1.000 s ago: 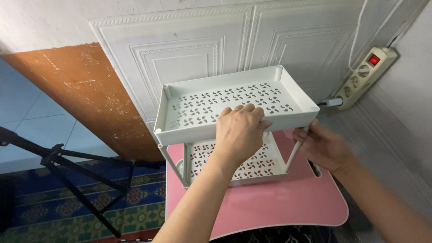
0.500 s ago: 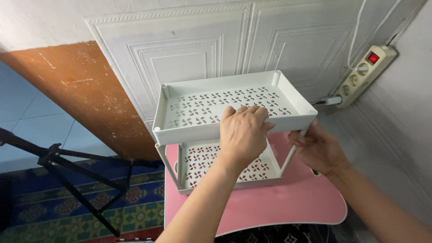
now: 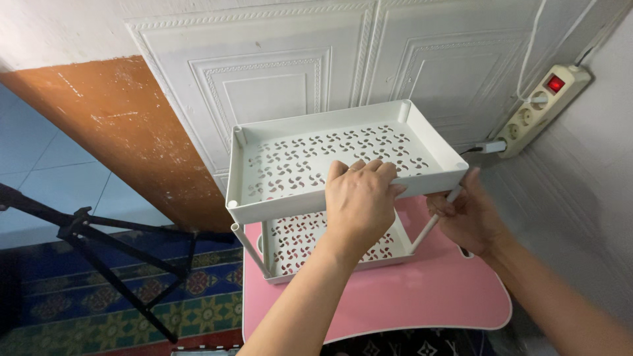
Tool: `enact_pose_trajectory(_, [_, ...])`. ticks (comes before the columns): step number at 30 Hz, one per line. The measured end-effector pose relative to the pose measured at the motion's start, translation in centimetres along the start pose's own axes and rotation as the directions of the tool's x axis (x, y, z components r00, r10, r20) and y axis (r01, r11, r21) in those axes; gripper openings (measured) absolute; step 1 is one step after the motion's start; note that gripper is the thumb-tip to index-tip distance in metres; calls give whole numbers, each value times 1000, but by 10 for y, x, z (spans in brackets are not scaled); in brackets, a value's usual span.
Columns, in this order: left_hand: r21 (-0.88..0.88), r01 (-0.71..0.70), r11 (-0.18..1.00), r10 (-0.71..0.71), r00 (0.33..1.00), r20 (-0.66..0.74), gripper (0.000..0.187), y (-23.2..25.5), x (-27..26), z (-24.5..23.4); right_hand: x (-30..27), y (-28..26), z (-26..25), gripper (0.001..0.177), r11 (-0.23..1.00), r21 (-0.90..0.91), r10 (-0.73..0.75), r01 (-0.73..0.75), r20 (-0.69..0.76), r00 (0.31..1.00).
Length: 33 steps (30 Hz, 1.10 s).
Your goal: The person assembles a two-tier white plastic storage rack by inserting four white support rods into the corner holes of two perforated trays. They align the trays and secure the rods to form a stable structure on a pink table.
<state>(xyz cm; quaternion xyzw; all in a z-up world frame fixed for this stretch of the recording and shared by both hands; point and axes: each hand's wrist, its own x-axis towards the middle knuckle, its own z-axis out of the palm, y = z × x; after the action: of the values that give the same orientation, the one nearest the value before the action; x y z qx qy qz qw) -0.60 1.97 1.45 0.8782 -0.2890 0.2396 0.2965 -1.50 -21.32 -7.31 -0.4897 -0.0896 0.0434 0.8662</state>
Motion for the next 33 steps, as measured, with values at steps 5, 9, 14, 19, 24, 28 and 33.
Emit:
enact_pose_trajectory(5, [-1,5,1000,-5,1000,-12,10,1,-4,5,1,1,-3,31,992,83,105,-89,-203,974])
enact_pose_trajectory(9, [26,3,1000,-4,1000,6,10,-1,-8,8,1,4,-14,22,987,163,20,-17,-20,1000])
enact_pose_trajectory(14, [38,39,999,-42,995,91,10,-7,-11,13,9,-1,-9,32,994,16,110,-110,-252,961])
enact_pose_trajectory(19, [2,52,999,-52,991,120,12,-10,-16,12,18,-23,14,64,955,-181,169,-237,-328,930])
enact_pose_trajectory(24, [-52,91,994,-80,979,185,15,-8,-14,0,32,-39,26,55,853,-432,136,-293,-358,924])
enact_pose_trajectory(28, [-31,163,986,-152,962,229,23,-15,-8,-16,34,-38,25,52,837,-439,139,-326,-405,904])
enact_pose_trajectory(33, [-42,248,968,-247,969,12,23,-53,-2,-45,37,-38,21,54,863,-409,130,-299,-392,911])
